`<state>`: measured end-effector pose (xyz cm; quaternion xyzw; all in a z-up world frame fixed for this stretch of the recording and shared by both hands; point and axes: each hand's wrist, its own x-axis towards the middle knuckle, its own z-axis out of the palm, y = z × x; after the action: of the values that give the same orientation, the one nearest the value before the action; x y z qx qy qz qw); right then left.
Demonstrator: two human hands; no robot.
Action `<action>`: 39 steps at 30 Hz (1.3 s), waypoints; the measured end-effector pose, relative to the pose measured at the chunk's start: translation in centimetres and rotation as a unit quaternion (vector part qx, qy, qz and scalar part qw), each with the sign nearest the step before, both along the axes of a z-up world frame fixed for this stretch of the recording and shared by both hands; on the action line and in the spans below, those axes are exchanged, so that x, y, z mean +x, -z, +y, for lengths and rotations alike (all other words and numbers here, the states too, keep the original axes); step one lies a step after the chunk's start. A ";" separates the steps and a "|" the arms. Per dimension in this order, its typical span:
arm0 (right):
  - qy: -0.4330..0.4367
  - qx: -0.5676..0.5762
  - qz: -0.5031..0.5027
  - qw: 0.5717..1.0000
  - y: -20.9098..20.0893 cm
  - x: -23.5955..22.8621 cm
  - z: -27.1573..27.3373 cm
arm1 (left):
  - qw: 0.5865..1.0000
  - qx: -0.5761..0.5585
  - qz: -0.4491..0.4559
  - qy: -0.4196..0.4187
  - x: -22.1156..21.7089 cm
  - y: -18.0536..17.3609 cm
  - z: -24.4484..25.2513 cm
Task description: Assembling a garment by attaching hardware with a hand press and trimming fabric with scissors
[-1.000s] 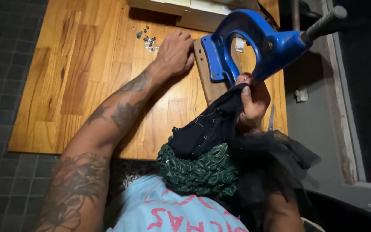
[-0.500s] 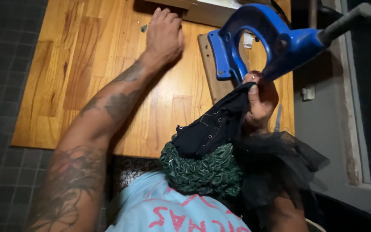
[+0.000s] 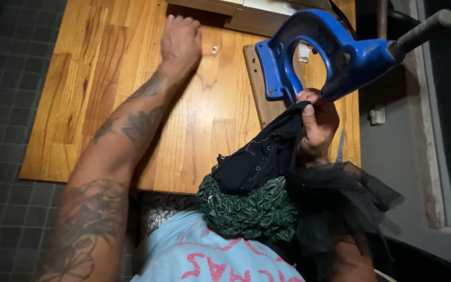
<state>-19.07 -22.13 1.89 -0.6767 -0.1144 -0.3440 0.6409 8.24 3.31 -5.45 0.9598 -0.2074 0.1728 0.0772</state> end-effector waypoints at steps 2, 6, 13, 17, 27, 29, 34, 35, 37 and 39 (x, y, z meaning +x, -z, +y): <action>-0.012 0.004 -0.006 1.000 -0.2 0.1 0.1 | 1.000 -0.008 0.019 0.003 0.2 -0.1 1.5; 0.010 -0.024 0.009 1.000 -1.5 -0.4 0.6 | 0.999 -0.031 0.022 -0.006 -0.8 -0.7 4.2; -0.015 -0.029 0.006 0.999 -1.2 -0.3 0.4 | 0.996 -0.092 -0.008 -0.008 -0.6 -0.1 6.0; -0.018 0.001 0.017 1.000 -1.3 -0.2 0.6 | 0.996 -0.078 -0.035 -0.001 -4.1 -2.9 3.6; -0.037 0.059 0.015 0.997 -0.9 -0.2 0.6 | 0.955 0.037 0.200 0.216 -10.8 -7.3 -0.2; -0.038 0.032 0.015 0.999 -0.9 0.0 0.2 | 0.960 -0.008 0.246 0.136 -12.4 -9.9 0.6; -0.039 -0.002 0.008 0.999 -1.3 0.1 0.1 | 0.981 0.053 0.175 0.069 -10.9 -6.5 3.9; -0.045 -0.028 -0.008 0.999 -1.1 0.4 0.0 | 0.984 0.063 0.164 0.033 -10.8 -6.0 4.4; -0.062 -0.036 -0.004 0.997 -1.9 0.4 0.1 | 0.983 0.087 0.154 0.055 -12.3 -8.2 2.8; -0.076 -0.048 -0.003 0.996 -1.7 0.9 -0.6 | 0.981 0.106 0.142 0.081 -12.7 -5.9 0.6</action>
<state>-18.13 -22.77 3.62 -0.6948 -0.1842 -0.2906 0.6316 -4.42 3.89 0.45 0.9574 -0.2883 0.0054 0.0169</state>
